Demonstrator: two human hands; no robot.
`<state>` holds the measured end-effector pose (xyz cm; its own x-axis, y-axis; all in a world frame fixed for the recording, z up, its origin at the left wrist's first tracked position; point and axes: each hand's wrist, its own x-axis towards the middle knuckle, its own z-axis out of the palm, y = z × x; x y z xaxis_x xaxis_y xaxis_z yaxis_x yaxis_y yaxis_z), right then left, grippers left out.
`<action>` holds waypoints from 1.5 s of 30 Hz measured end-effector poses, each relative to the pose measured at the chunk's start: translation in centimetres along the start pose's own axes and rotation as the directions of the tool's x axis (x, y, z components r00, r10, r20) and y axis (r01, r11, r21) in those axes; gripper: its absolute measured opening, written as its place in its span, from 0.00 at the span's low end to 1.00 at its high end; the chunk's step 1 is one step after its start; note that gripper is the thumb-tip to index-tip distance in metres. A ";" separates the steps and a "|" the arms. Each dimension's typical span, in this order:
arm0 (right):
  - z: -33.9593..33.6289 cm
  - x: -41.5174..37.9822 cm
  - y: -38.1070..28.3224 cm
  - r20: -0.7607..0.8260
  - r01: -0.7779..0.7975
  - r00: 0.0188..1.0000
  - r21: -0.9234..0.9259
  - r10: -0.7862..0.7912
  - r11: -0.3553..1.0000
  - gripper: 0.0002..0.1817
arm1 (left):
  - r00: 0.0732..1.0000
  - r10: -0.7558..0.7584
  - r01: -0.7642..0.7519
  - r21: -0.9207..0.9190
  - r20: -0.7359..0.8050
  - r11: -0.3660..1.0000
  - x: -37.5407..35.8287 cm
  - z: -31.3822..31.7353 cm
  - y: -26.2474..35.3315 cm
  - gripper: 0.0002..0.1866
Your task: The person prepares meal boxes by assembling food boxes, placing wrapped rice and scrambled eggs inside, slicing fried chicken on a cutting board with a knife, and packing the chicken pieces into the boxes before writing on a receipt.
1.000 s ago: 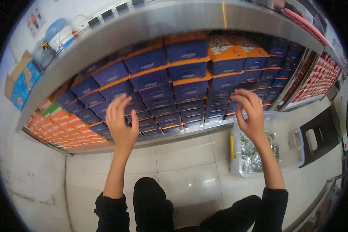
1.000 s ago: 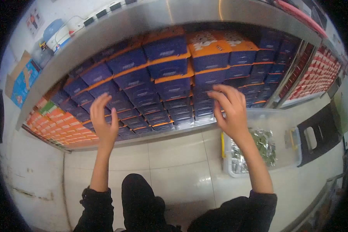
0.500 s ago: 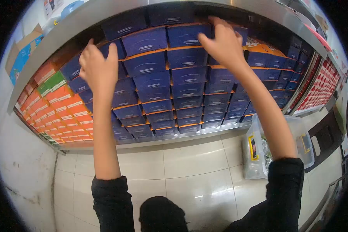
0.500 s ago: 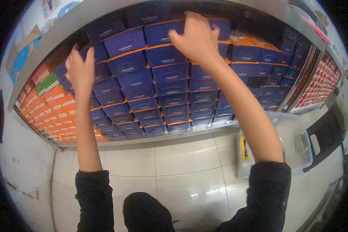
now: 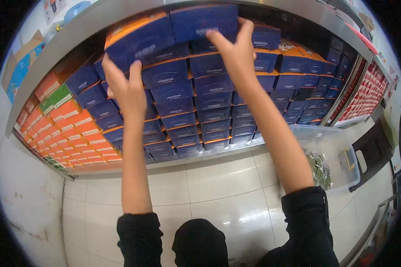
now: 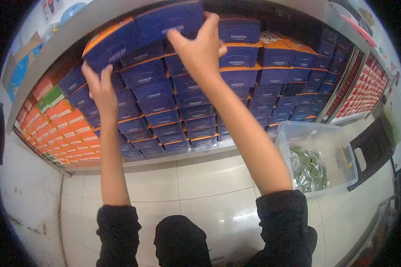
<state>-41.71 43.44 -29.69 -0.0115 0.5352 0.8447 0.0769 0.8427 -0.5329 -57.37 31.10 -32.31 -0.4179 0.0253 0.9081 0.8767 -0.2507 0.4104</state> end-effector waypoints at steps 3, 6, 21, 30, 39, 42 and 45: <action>-1.2 -1.7 -0.4 -0.039 -0.082 0.992 0.523 0.120 0.849 0.32 | 0.992 -0.082 0.045 -0.323 -0.100 0.945 -2.2 0.3 1.9 0.28; -2.8 -2.1 -1.2 0.051 -0.338 0.922 0.592 0.385 0.732 0.32 | 0.830 -0.558 0.412 -0.684 0.010 0.601 -2.7 -0.3 5.2 0.25; -50.5 -2.9 -18.8 0.027 -0.768 0.226 0.620 0.974 0.161 0.24 | 0.226 -0.466 0.973 -0.176 0.856 0.150 -11.0 -2.3 34.8 0.37; -62.4 5.3 -64.5 -0.696 -0.839 0.018 -0.401 -0.718 0.368 0.24 | -0.206 0.710 0.973 0.215 0.673 0.078 -1.4 12.8 76.1 0.34; -56.6 2.5 -75.6 -0.779 -0.752 -0.284 -0.181 -0.559 0.634 0.33 | -0.491 0.809 0.848 0.036 -0.324 0.529 -17.8 0.7 103.8 0.22; -58.8 4.4 -76.6 -0.883 -0.813 -0.140 -0.155 -0.448 0.561 0.37 | -0.314 0.894 0.928 -0.304 -0.319 0.217 -19.3 -1.7 106.0 0.25; -62.5 6.3 -76.5 -0.976 -0.925 0.045 -0.121 -0.211 0.359 0.40 | -0.076 0.864 0.997 -0.063 -0.498 0.051 -8.4 -4.5 105.2 0.34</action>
<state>14.69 -21.33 19.63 0.9566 -0.2113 0.2006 0.1586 -0.1997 -0.9669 37.27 0.18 2.85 0.6705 -0.7005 0.2444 -0.3868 -0.0489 0.9209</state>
